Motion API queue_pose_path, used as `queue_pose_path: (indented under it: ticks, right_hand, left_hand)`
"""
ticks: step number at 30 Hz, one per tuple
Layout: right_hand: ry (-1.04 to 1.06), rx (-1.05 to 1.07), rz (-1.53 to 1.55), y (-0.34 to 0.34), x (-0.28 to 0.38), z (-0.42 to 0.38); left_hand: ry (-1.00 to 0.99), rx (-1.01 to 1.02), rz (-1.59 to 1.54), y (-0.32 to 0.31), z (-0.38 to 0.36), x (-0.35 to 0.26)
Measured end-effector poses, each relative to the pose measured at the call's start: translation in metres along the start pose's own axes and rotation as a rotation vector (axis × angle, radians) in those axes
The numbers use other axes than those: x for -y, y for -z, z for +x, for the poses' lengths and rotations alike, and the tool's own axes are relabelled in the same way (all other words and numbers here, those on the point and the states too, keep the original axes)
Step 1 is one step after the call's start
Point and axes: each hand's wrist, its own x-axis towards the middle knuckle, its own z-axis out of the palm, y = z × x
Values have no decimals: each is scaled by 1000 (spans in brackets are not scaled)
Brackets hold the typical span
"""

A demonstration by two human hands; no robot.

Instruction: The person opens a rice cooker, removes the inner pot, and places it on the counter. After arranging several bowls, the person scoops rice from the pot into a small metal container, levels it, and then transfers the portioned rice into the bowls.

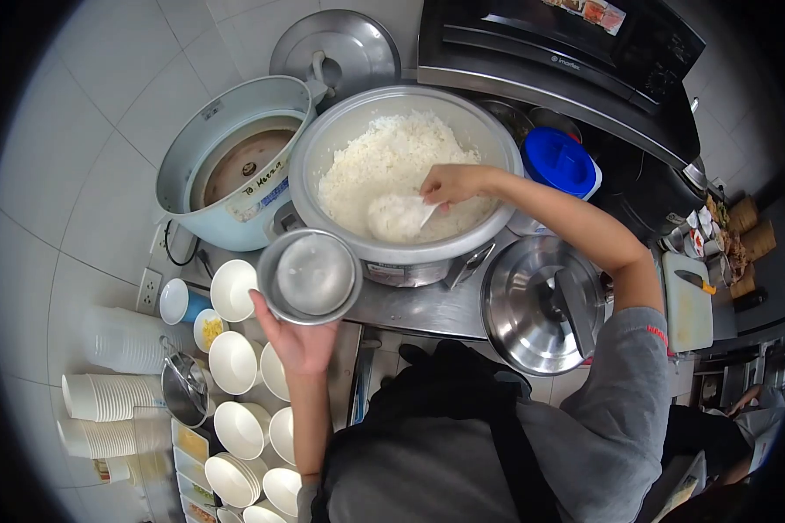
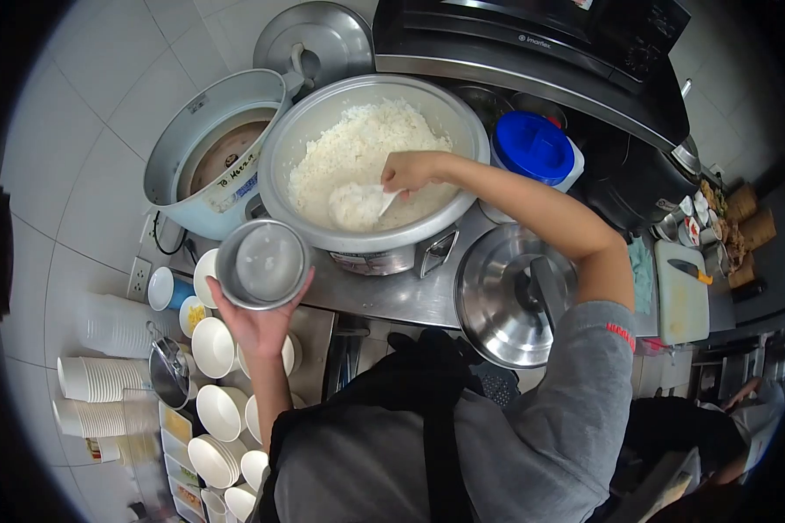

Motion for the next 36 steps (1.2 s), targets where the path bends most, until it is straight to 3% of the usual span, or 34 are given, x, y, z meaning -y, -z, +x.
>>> queue_pose_path:
  ticks: [6, 9, 10, 12, 15, 18, 21, 25, 31, 34, 36]
  right_hand:
    - [90, -320, -139, 64, 97, -46]
    - [329, -835, -375, 39, 110, -39]
    - [439, -955, -629, 26, 109, -38]
    - [472, -1009, -645, 8, 111, -44]
    - [245, -905, -212, 25, 104, -52]
    - [85, -824, -296, 39, 69, -43]
    - [-162, -691, -874, 12, 19, -14]
    - [-98, -343, -747, -1, 24, -7]
    - [-25, -102, -690, -5, 21, -23]
    - [-90, 53, -610, 6, 30, -30]
    - [-129, 251, -324, 14, 6, -12]
  left_hand:
    - [3, 86, 225, -52, 51, 7]
    - [38, 115, 125, -65, 87, 34]
    - [44, 138, 77, -66, 95, 42]
    - [61, 169, 1, -60, 103, 51]
    - [103, 186, -118, -49, 106, 50]
    - [89, 179, -85, -46, 104, 39]
    - [92, 162, -64, -45, 100, 32]
    - [113, 230, -11, -43, 99, 29]
    - [108, 217, 75, -47, 94, 23]
    - [114, 226, 94, -45, 94, 17]
    - [114, 247, 104, -44, 96, 13]
